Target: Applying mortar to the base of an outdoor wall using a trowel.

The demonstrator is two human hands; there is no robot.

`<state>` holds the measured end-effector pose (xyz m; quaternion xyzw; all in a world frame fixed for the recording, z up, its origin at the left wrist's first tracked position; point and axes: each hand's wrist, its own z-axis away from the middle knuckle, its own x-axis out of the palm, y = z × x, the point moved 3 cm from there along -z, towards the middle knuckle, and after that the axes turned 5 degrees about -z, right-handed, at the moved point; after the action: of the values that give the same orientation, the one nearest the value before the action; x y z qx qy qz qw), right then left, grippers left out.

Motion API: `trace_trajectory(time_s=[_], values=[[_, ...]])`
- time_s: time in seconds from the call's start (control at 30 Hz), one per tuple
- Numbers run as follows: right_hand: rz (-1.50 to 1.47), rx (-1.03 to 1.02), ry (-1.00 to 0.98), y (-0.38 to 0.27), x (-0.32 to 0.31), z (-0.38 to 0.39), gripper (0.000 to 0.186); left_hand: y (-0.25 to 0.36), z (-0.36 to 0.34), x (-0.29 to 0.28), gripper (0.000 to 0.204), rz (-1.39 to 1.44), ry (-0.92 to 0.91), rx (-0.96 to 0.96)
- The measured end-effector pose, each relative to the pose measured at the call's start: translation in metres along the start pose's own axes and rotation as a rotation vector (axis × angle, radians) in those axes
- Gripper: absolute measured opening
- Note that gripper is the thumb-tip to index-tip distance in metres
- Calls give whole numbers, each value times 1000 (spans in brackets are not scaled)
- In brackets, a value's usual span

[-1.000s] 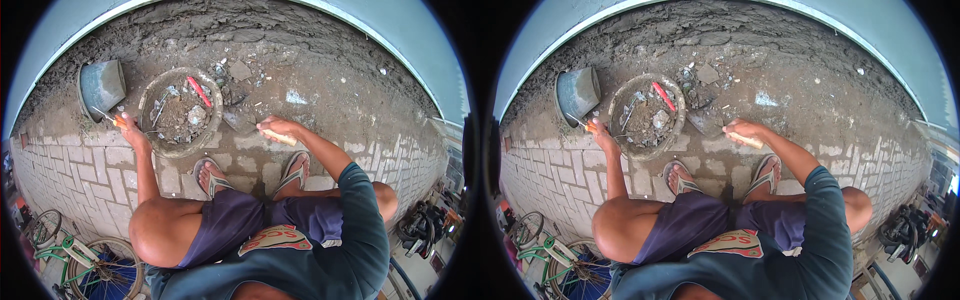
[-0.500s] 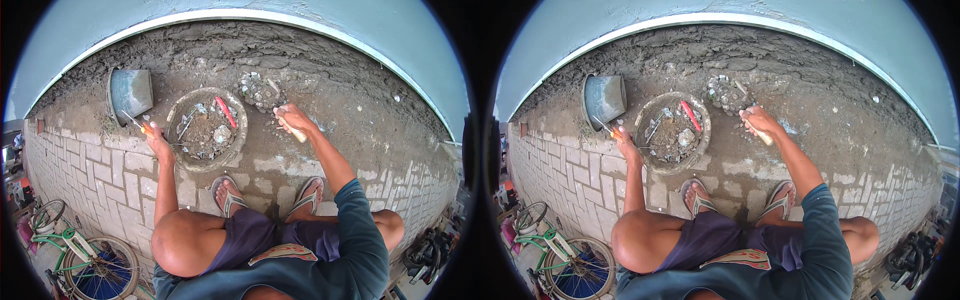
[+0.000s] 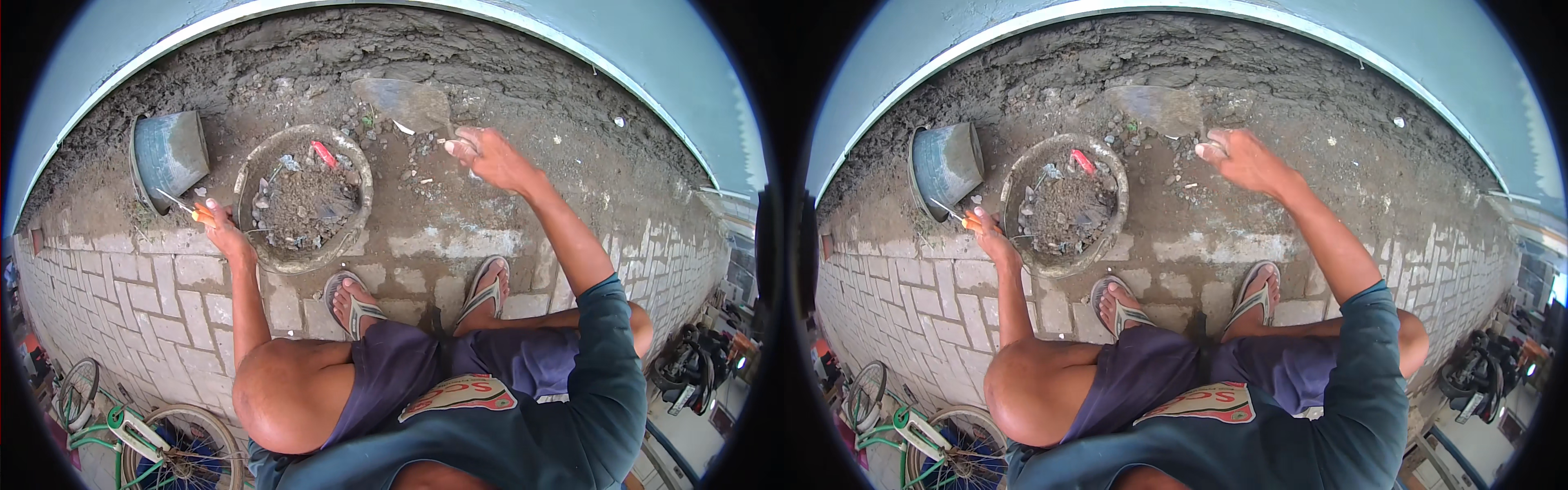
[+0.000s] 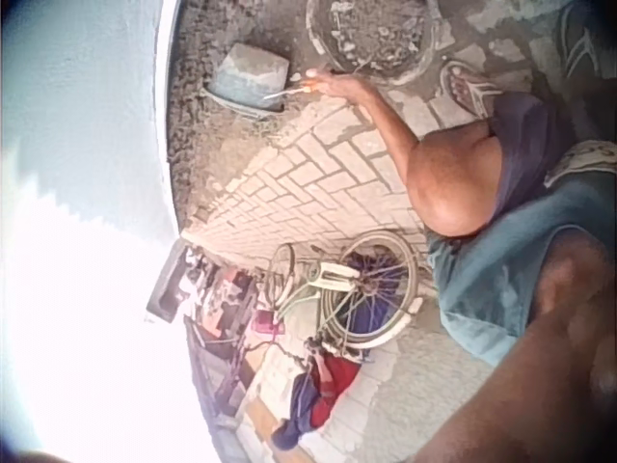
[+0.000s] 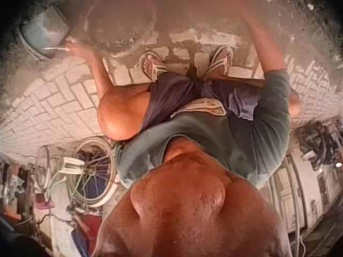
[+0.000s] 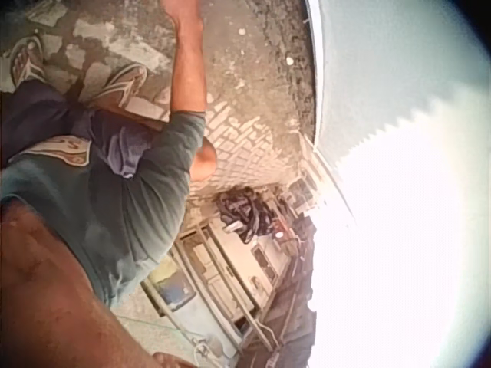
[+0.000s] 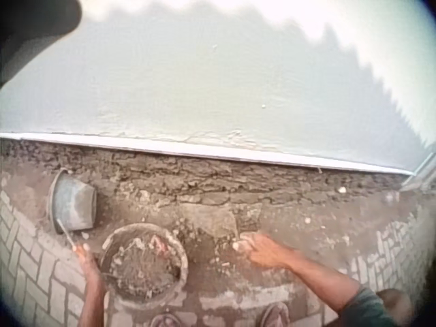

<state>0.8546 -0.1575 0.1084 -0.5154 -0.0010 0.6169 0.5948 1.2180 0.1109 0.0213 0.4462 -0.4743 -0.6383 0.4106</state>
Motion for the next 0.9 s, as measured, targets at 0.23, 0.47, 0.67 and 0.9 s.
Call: trace_trajectory(time_s=[0.23, 0.47, 0.67, 0.9], values=[[-396, 476, -920, 126, 73, 54, 38, -11, -8, -3, 37, -6, -11, -50], [-756, 381, -470, 136, 78, -47, 37, -3, -2, 2, 36, -24, -11, -2], [-680, 346, -359, 136, 39, -89, 34, 3, 1, 2, 39, -79, -9, -44], [-543, 249, -155, 119, 28, -67, 34, 7, 2, 2, 42, -119, 6, 86]])
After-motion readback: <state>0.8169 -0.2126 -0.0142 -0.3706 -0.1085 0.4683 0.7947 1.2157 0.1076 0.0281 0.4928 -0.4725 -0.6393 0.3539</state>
